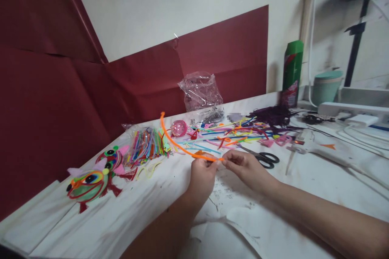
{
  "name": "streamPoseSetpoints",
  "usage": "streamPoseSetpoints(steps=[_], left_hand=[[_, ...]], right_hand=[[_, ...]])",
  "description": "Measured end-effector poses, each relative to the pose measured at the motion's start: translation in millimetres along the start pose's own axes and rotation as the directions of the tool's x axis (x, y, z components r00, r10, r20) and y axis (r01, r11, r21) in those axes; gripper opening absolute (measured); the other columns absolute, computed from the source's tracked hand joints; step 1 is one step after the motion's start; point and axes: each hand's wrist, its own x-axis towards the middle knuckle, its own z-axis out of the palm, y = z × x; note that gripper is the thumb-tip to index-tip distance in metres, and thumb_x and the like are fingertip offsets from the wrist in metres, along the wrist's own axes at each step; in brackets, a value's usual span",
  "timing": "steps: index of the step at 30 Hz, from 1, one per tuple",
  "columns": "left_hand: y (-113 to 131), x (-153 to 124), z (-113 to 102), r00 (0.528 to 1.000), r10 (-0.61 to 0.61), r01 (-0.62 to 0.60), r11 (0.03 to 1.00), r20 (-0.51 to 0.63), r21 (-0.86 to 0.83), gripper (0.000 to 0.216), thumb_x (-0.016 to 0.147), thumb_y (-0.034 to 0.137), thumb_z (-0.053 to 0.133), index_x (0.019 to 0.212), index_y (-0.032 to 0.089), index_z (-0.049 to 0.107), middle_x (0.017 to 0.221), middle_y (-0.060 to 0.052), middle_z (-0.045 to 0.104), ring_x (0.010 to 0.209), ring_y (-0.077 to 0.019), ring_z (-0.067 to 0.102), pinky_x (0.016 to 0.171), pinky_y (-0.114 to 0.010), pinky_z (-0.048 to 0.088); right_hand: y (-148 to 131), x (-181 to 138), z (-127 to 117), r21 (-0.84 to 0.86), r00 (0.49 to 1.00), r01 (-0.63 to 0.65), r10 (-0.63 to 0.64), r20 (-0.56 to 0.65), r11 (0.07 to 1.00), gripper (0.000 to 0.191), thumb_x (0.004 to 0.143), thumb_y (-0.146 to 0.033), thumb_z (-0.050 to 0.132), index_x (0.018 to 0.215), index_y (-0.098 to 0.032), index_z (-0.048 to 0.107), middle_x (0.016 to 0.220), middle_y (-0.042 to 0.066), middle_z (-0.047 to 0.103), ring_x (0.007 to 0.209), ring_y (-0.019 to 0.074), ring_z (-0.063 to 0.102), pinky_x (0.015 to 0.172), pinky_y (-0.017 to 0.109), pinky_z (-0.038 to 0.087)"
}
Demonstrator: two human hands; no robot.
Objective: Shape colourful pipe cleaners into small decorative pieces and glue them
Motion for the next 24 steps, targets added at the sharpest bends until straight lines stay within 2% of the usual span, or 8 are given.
streamPoseSetpoints(steps=[5, 8, 10, 13, 16, 18, 21, 24], left_hand=[[3, 3, -7, 0.994, -0.07, 0.049, 0.972, 0.085, 0.231, 0.007, 0.066, 0.016, 0.056, 0.062, 0.013, 0.061, 0.059, 0.0, 0.055, 0.057, -0.0126, 0.05, 0.057, -0.024, 0.039], [3, 4, -11, 0.984, -0.021, -0.049, 0.925, 0.179, 0.376, 0.01, 0.064, 0.014, 0.055, 0.056, 0.015, 0.06, 0.053, 0.001, 0.052, 0.054, -0.0122, 0.048, 0.053, -0.023, 0.037], [3, 4, -13, 0.972, 0.026, -0.123, 0.903, 0.232, 0.412, 0.011, 0.063, 0.011, 0.054, 0.055, 0.015, 0.06, 0.054, 0.001, 0.052, 0.054, -0.0121, 0.047, 0.053, -0.022, 0.037], [4, 5, -14, 0.98, 0.066, -0.127, 0.936, 0.189, 0.329, 0.008, 0.064, 0.011, 0.054, 0.061, 0.015, 0.061, 0.061, -0.001, 0.057, 0.059, -0.0129, 0.051, 0.057, -0.023, 0.04], [5, 2, -9, 0.991, 0.103, -0.114, 0.985, 0.085, 0.128, 0.007, 0.068, 0.015, 0.054, 0.064, 0.014, 0.06, 0.062, -0.002, 0.06, 0.061, -0.0137, 0.054, 0.061, -0.024, 0.043], [5, -1, -4, 0.991, 0.129, -0.13, 0.991, 0.034, 0.021, 0.008, 0.07, 0.017, 0.053, 0.064, 0.014, 0.059, 0.062, -0.003, 0.061, 0.062, -0.0139, 0.055, 0.062, -0.024, 0.045], [3, -6, 1, 0.991, 0.129, -0.13, 0.991, -0.02, -0.028, 0.008, 0.071, 0.019, 0.054, 0.066, 0.015, 0.059, 0.065, -0.003, 0.063, 0.064, -0.0147, 0.057, 0.064, -0.025, 0.046], [2, -5, 0, 0.995, 0.097, -0.097, 0.995, -0.008, 0.028, 0.009, 0.071, 0.019, 0.054, 0.067, 0.014, 0.06, 0.067, -0.004, 0.063, 0.067, -0.0155, 0.058, 0.066, -0.026, 0.045]], right_hand=[[4, 4, -7, -0.142, 0.994, -0.008, 0.024, 0.106, 0.99, 0.017, 0.072, -0.031, 0.053, 0.066, -0.016, 0.056, 0.055, -0.004, 0.049, 0.051, 0.0102, 0.041, 0.049, 0.022, 0.031], [6, 3, -10, -0.213, 0.986, 0.008, 0.027, 0.165, 0.977, 0.013, 0.07, -0.026, 0.054, 0.063, -0.016, 0.059, 0.053, -0.004, 0.05, 0.049, 0.0099, 0.04, 0.047, 0.022, 0.029], [5, 3, -11, -0.228, 0.984, 0.026, 0.015, 0.176, 0.973, 0.01, 0.068, -0.024, 0.057, 0.062, -0.016, 0.06, 0.055, -0.003, 0.053, 0.051, 0.0105, 0.042, 0.048, 0.022, 0.031], [0, 4, -10, -0.143, 0.989, -0.002, 0.024, 0.149, 0.99, 0.015, 0.07, -0.03, 0.057, 0.065, -0.017, 0.061, 0.056, -0.002, 0.055, 0.053, 0.0112, 0.045, 0.051, 0.023, 0.034], [-6, 3, -5, 0.105, 0.992, -0.069, 0.056, 0.117, 0.992, 0.025, 0.068, -0.042, 0.061, 0.071, -0.017, 0.062, 0.063, 0.0, 0.059, 0.06, 0.0129, 0.052, 0.059, 0.025, 0.041], [-8, 1, -1, 0.207, 0.994, -0.086, 0.069, 0.085, 0.975, 0.03, 0.065, -0.046, 0.064, 0.075, -0.017, 0.063, 0.07, 0.001, 0.062, 0.067, 0.0147, 0.055, 0.066, 0.027, 0.044], [-9, -1, 3, 0.152, 0.997, -0.079, 0.08, 0.001, 0.985, 0.031, 0.067, -0.048, 0.063, 0.072, -0.017, 0.062, 0.068, 0.002, 0.061, 0.066, 0.0153, 0.055, 0.066, 0.028, 0.044], [-7, -2, 2, 0.035, 0.998, -0.054, 0.055, -0.039, 0.998, 0.031, 0.071, -0.048, 0.057, 0.069, -0.017, 0.058, 0.063, 0.0, 0.056, 0.062, 0.0144, 0.051, 0.06, 0.026, 0.041]])
